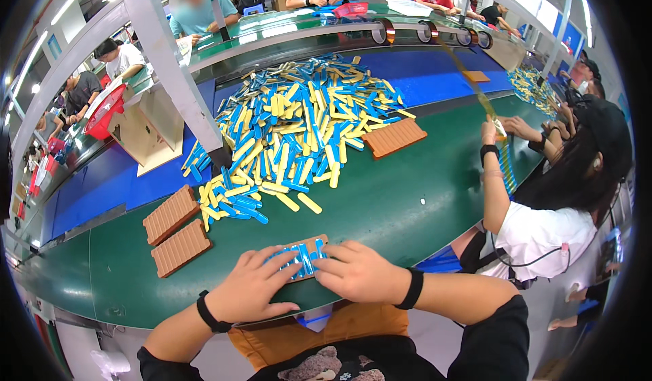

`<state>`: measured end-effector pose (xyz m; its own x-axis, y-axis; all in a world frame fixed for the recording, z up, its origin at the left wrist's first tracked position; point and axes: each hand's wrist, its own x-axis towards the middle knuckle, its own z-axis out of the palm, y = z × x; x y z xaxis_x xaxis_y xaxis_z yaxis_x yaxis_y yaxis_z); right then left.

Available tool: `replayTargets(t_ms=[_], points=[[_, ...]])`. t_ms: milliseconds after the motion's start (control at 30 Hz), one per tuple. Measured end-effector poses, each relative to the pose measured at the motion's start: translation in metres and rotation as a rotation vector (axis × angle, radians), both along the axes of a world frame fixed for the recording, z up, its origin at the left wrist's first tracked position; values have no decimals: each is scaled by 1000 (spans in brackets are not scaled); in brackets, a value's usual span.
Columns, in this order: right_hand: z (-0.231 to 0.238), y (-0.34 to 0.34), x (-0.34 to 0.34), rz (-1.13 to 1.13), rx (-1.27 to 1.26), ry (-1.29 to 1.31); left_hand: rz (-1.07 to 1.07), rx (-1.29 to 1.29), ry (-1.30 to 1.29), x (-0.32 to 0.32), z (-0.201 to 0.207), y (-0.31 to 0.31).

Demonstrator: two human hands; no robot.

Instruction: Assembling plastic components by inserting blue strips into slots in cardboard jigs at a factory workstation.

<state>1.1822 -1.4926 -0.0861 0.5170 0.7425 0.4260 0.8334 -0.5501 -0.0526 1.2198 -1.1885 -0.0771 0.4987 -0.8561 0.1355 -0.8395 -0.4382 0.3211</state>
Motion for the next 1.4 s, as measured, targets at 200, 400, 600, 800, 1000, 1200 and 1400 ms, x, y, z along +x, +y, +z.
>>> replayTargets(t_ms=[200,400,600,800,1000,1200,1400], points=[[-17,7,0,-41,-133,-13,-83,136,-133,5,-9,-13],[-8,12,3,-99,-167,110,-70,141,-127,4,-6,-14],[-11,10,10,-59,-71,189,-90,153,-139,11,-3,-20],[-16,4,4,-90,-15,336,-117,138,-96,17,-1,-18],[-8,-2,-3,-175,47,328,-153,179,-147,20,-6,-22],[-1,-10,-35,-292,199,348,-145,173,-135,19,1,-20],[-28,-20,-73,-427,428,361,-126,53,-11,24,19,-8]])
